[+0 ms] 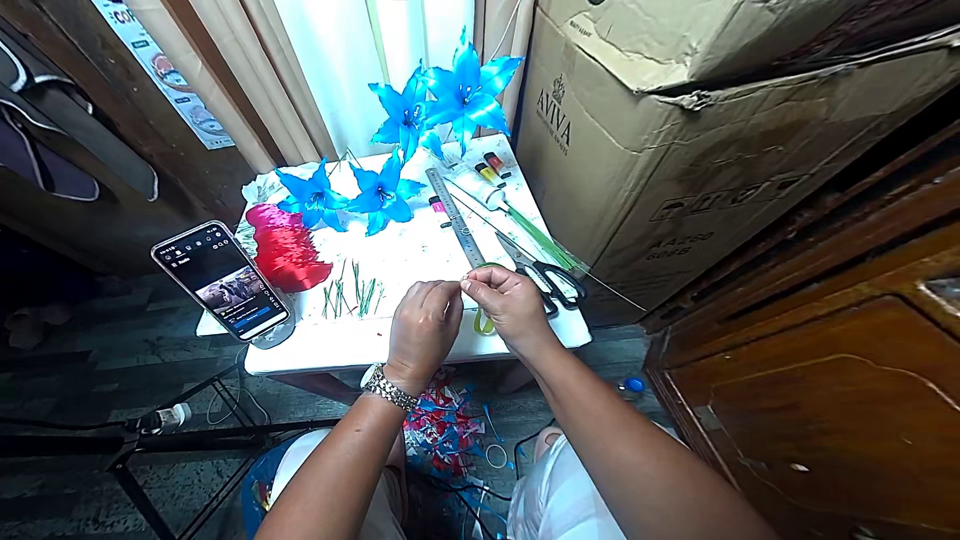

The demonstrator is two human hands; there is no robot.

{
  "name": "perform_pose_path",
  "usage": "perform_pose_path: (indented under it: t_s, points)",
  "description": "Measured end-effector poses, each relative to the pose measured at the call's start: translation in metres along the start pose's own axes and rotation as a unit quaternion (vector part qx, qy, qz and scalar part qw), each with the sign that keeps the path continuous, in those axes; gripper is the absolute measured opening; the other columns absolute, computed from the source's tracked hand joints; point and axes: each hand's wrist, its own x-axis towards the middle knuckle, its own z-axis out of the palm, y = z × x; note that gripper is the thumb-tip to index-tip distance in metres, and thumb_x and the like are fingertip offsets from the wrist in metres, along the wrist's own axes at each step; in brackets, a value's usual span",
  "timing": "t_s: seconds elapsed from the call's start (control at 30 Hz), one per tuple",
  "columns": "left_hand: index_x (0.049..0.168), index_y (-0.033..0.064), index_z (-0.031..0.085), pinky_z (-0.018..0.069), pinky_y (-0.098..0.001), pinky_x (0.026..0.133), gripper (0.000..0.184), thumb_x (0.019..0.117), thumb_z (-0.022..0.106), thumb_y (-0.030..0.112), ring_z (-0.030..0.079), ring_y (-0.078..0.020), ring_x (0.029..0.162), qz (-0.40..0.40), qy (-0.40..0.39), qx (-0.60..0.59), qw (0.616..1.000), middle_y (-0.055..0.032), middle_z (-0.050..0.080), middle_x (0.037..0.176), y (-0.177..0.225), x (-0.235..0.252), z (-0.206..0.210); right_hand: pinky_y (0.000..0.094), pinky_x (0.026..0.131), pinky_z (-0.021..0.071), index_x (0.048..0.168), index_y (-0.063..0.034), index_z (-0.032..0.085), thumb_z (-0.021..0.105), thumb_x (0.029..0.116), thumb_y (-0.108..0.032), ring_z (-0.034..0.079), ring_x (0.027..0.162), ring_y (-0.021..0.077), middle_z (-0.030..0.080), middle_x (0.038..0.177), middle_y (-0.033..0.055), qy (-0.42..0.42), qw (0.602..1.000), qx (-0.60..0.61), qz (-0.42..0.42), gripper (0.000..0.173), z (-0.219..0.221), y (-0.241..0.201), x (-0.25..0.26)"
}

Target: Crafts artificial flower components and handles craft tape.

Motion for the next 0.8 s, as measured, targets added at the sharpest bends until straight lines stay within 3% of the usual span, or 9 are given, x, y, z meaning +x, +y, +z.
perform_pose_path:
  t_s: [0.1,0.17,0.27,0.33,0.57,0.8]
  points:
    - [0.093,-0.0012,0.075,0.0563,-0.0249,0.071,0.009,0.0906,0.066,0.002,0.068,-0.0159,0.073,-0.055,-0.029,-0.043,0.997,-0.0109,0.072,0.082,0.001,0.000,-0.003,0.0120,0.051,0.0385,0.093,-0.0079,0.069,0.066,0.0961,-0.005,0.047,0.055,-0.0034,0.059,0.071,-0.0064,-0.001,1.000,-0.009,-0.004,0.005,-0.001,0.000,-0.001]
    - [0.097,-0.0009,0.074,0.0548,-0.0215,0.070,0.011,0.0948,0.065,0.004,0.066,-0.0100,0.072,-0.136,-0.076,-0.122,0.980,-0.0091,0.070,0.083,0.001,0.002,-0.009,0.0119,0.053,0.0410,0.094,-0.0076,0.069,0.067,0.0956,-0.005,0.049,0.057,-0.0036,0.061,0.073,-0.0059,-0.005,1.000,-0.020,-0.009,0.004,-0.002,0.001,-0.001]
    - [0.102,0.0017,0.071,0.0553,-0.0195,0.071,0.009,0.0996,0.064,0.007,0.065,-0.0027,0.073,-0.281,-0.150,-0.256,0.912,-0.0024,0.071,0.087,-0.001,0.008,-0.021,0.0122,0.055,0.0424,0.094,-0.0063,0.070,0.068,0.0946,-0.004,0.050,0.058,-0.0033,0.061,0.073,-0.0053,-0.004,0.999,-0.029,-0.019,0.003,-0.001,0.002,-0.001]
    - [0.101,0.0025,0.070,0.0548,-0.0193,0.069,0.008,0.1001,0.063,0.006,0.064,-0.0028,0.071,-0.334,-0.160,-0.311,0.875,-0.0002,0.071,0.085,-0.003,0.011,-0.026,0.0126,0.055,0.0424,0.095,-0.0058,0.070,0.068,0.0950,-0.004,0.050,0.059,-0.0025,0.061,0.074,-0.0047,-0.020,0.999,-0.028,-0.027,0.002,-0.001,0.002,-0.001]
    - [0.098,0.0041,0.069,0.0527,-0.0184,0.063,0.011,0.1012,0.059,0.002,0.062,-0.0043,0.066,-0.394,-0.150,-0.434,0.796,-0.0001,0.069,0.079,-0.008,0.013,-0.034,0.0113,0.050,0.0388,0.102,-0.0060,0.071,0.068,0.0928,-0.001,0.045,0.054,-0.0028,0.057,0.070,-0.0066,-0.093,0.992,0.012,-0.089,0.011,-0.006,0.004,0.004]
    - [0.091,0.0058,0.067,0.0521,-0.0193,0.062,0.020,0.1004,0.050,0.000,0.059,-0.0044,0.061,-0.424,-0.207,-0.551,0.688,0.0006,0.063,0.071,-0.014,0.017,-0.040,0.0117,0.052,0.0429,0.094,-0.0090,0.073,0.067,0.0923,-0.001,0.052,0.058,-0.0025,0.065,0.077,-0.0052,-0.125,0.988,0.074,-0.055,0.010,-0.011,0.001,0.003]
